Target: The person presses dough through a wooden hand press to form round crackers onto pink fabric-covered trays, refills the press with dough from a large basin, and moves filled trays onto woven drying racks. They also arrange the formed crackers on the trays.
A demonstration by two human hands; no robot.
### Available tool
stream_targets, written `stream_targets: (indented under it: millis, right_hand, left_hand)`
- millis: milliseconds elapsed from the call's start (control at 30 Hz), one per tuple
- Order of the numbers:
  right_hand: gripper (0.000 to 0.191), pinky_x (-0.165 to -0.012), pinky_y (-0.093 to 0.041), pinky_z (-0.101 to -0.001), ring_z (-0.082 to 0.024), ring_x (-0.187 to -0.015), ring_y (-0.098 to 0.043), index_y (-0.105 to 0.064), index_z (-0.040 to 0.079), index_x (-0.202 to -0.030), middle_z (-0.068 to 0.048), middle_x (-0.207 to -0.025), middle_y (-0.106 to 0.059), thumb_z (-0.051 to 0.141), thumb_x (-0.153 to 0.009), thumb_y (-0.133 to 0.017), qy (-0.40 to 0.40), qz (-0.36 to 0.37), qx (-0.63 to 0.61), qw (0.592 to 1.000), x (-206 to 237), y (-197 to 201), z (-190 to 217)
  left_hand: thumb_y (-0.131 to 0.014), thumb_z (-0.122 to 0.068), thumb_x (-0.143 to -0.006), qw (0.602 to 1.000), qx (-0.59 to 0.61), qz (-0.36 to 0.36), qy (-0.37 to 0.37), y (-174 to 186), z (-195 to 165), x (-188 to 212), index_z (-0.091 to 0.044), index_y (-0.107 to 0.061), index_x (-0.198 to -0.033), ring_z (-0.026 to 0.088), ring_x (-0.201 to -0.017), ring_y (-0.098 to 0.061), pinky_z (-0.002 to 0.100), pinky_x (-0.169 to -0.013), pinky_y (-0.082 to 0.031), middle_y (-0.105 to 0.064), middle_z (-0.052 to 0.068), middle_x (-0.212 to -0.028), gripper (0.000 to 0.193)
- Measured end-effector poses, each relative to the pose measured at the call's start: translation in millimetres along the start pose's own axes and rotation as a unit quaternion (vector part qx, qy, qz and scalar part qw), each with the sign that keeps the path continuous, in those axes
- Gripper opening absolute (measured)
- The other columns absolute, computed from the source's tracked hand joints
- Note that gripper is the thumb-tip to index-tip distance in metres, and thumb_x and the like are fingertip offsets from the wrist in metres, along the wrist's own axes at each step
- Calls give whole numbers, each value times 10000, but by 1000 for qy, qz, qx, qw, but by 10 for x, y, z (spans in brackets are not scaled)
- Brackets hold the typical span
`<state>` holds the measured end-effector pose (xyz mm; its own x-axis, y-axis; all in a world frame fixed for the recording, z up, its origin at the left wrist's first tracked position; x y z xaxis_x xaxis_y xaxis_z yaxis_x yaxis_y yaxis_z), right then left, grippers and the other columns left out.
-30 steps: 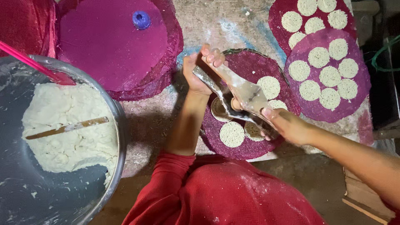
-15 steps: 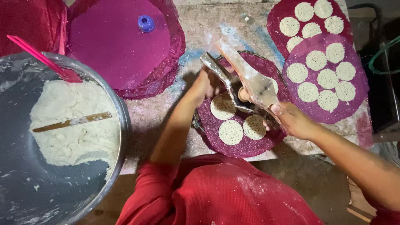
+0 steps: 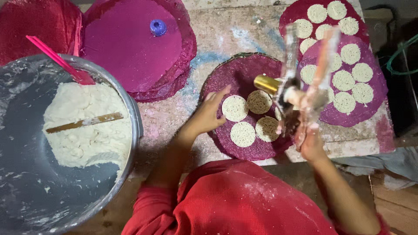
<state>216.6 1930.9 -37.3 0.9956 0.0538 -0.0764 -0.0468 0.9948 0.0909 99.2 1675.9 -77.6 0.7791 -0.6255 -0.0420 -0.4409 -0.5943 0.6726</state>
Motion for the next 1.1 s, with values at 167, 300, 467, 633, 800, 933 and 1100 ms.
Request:
stream_targets:
  millis: [167, 300, 467, 633, 800, 933, 1100]
  right_hand:
    - [927, -989, -543, -439, -247, -1111, -621, -462, 42, -1401, -119, -1202, -626, 841, -941, -364, -22, -100, -159, 982, 363, 150, -350]
    - [983, -1025, -519, -459, -271, -1176, -598, -445, 46, -1438, -137, -1278, -608, 865, -895, -430, -35, -155, -225, 961, 645, 406, -635]
    - [1061, -1072, -484, -485, -303, -1258, -563, -425, 49, -1490, -156, -1364, -581, 898, -858, -491, -36, -209, -242, 947, 978, 820, -1007]
    - [1141, -947, -366, -553, -380, -1060, -469, -438, 25, -1614, -229, -1133, -479, 915, -900, -450, -68, -332, -258, 905, 1233, 1133, -1270]
    - [1150, -1135, -429, -545, -310, -1332, -524, -371, 25, -1534, -121, -1432, -538, 907, -813, -527, 21, -217, -238, 947, 1062, 861, -896]
    - [1154, -1106, -437, -558, -324, -1287, -533, -373, 17, -1556, -141, -1411, -537, 898, -829, -534, 15, -193, -225, 955, 1006, 722, -809]
    - [1149, -1076, -435, -517, -318, -1229, -541, -364, 3, -1601, -182, -1335, -527, 892, -883, -492, -44, -257, -254, 932, 946, 758, -1005]
  left_hand:
    - [-910, -246, -679, 995, -51, 89, -20, -144, -147, -193, -204, -76, -1621, 356, -1401, -325, 533, -1142, -246, -388, 188, -1564, 1259]
    - [-903, -315, -688, 992, -51, 115, 6, -125, -207, -190, -217, -71, -1634, 339, -1409, -369, 516, -1171, -255, -435, 142, -1552, 1264]
    - [-922, -372, -698, 988, 5, 130, 85, -17, -31, -327, -274, -80, -1628, 358, -1486, -236, 544, -1203, -183, -319, 156, -1618, 1259]
    - [-893, -371, -835, 987, 26, 2, 161, 269, 604, -791, -247, -151, -1599, 318, -1486, -333, 514, -1226, -224, -317, 115, -1646, 1072]
    - [-455, 69, -947, 836, 497, -137, 189, 53, 1098, -610, -210, -142, -1628, 306, -1457, -427, 413, -1161, -414, -332, 143, -1654, 799]
    - [-489, 78, -882, 881, 379, -228, 169, -57, 868, 133, -184, -285, -1597, 361, -1409, -476, 467, -1104, -414, -390, 178, -1606, 788]
    - [-718, -45, -859, 970, -75, -231, 30, 154, 17, 468, -210, -697, -1287, 503, -1384, -284, 586, -1103, -307, -354, 271, -1570, 460]
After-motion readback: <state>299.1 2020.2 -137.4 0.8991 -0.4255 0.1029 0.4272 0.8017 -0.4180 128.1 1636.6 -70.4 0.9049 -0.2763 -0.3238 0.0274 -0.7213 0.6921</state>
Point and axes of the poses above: each hand's wrist, its own x-axis away from the middle knuckle, its own y-axis out of the back of the hand, z = x × y, the point moved 10 cm from there along -x, towards the middle knuckle
